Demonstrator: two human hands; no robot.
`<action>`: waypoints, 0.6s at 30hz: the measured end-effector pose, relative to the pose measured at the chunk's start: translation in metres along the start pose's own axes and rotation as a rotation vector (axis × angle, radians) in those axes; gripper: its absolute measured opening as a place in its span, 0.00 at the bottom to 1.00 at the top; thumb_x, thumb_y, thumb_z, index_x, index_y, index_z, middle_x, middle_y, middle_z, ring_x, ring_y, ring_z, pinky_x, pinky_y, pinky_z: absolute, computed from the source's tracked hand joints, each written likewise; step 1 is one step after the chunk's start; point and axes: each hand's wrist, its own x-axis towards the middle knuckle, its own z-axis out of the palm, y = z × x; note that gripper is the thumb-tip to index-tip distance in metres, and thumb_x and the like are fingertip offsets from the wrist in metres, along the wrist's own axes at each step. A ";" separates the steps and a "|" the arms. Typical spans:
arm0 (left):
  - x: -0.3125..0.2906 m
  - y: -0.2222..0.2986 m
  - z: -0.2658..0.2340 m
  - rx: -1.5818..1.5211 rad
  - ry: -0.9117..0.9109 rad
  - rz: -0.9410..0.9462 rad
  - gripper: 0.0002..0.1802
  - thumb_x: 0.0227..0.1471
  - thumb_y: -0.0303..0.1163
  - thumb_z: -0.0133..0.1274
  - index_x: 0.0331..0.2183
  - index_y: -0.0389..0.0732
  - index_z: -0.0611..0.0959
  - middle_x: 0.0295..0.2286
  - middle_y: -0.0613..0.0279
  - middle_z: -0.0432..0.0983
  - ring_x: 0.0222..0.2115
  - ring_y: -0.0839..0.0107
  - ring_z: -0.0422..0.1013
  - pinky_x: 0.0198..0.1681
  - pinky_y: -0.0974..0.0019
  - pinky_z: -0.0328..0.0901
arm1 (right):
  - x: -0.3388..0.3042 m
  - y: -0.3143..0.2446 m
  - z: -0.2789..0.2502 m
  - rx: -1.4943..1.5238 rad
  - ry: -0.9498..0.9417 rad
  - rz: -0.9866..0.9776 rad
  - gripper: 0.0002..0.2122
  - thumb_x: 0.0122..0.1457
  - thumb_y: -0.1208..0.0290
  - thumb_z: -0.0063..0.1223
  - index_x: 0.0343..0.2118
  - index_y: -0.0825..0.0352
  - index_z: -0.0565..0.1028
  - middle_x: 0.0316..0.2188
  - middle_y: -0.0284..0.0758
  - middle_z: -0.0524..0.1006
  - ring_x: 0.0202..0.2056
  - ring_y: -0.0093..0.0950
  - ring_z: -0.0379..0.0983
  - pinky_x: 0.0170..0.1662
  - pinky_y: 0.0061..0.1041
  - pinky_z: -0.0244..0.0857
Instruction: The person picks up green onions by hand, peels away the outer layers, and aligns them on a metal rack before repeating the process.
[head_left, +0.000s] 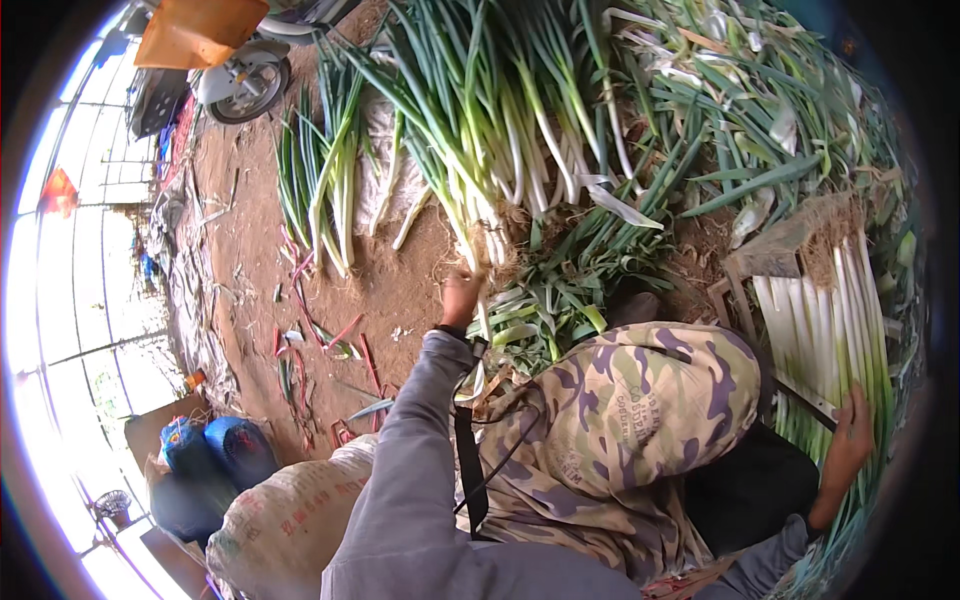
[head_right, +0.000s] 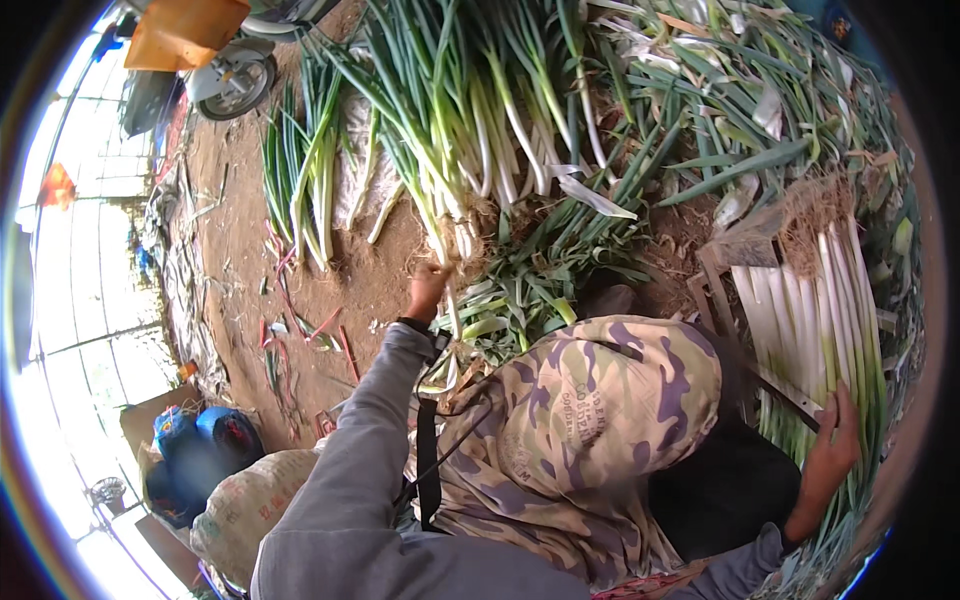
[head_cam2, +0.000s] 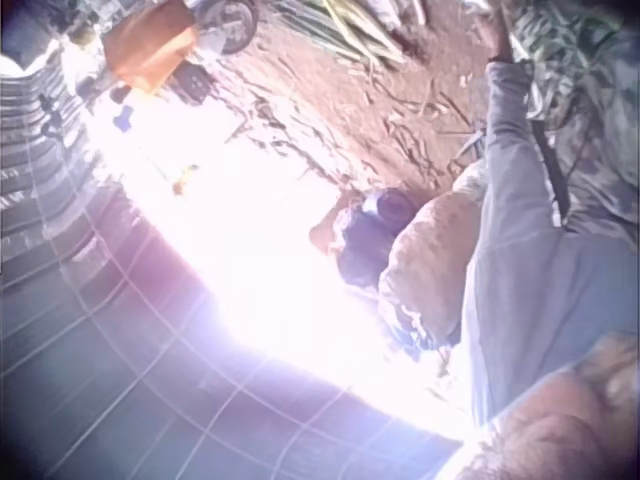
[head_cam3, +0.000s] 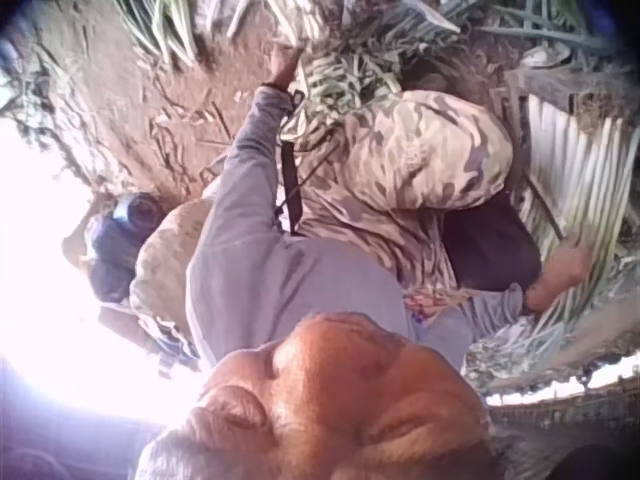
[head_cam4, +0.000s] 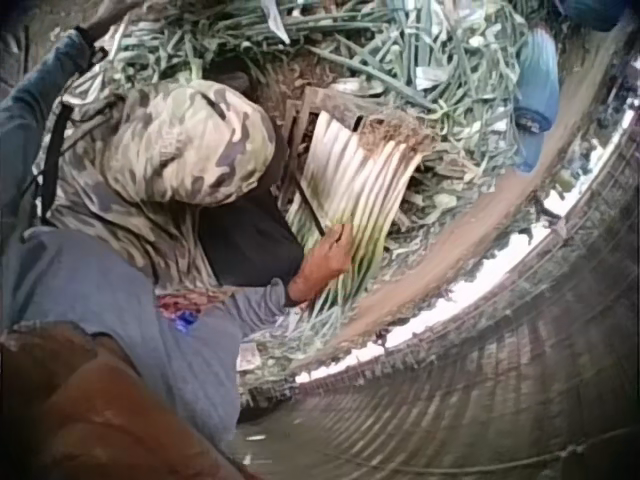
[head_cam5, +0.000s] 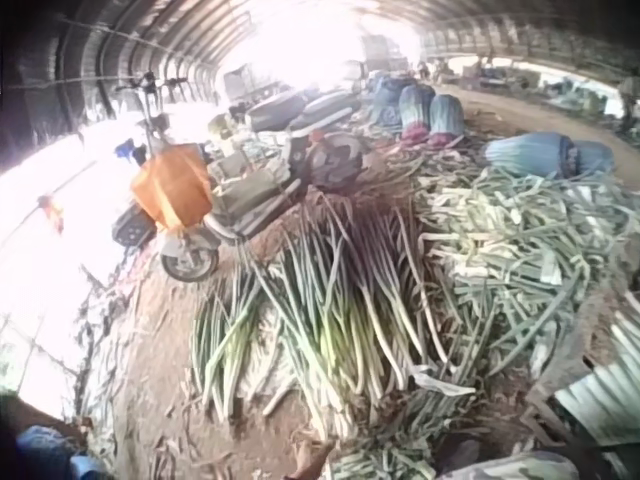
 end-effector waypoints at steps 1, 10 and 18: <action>-0.017 0.020 0.028 -0.095 -0.145 -0.074 0.23 0.52 0.44 0.68 0.38 0.34 0.82 0.29 0.53 0.83 0.30 0.65 0.78 0.33 0.58 0.71 | -0.002 0.008 -0.005 -0.036 0.008 0.004 0.15 0.71 0.75 0.49 0.58 0.70 0.75 0.48 0.42 0.81 0.40 0.29 0.78 0.46 0.30 0.72; 0.037 -0.038 -0.051 -0.010 0.297 0.016 0.16 0.62 0.38 0.54 0.46 0.37 0.82 0.39 0.36 0.74 0.36 0.45 0.74 0.40 0.44 0.69 | 0.012 0.021 0.023 -0.278 -0.191 -0.236 0.15 0.70 0.74 0.50 0.56 0.70 0.76 0.48 0.49 0.80 0.47 0.44 0.79 0.50 0.35 0.70; 0.105 -0.013 -0.143 0.566 0.382 0.335 0.12 0.55 0.31 0.56 0.41 0.40 0.86 0.40 0.41 0.80 0.46 0.47 0.74 0.50 0.50 0.71 | 0.010 0.018 0.027 -0.207 -0.174 -0.201 0.14 0.69 0.75 0.50 0.55 0.71 0.76 0.49 0.50 0.79 0.48 0.47 0.78 0.52 0.37 0.69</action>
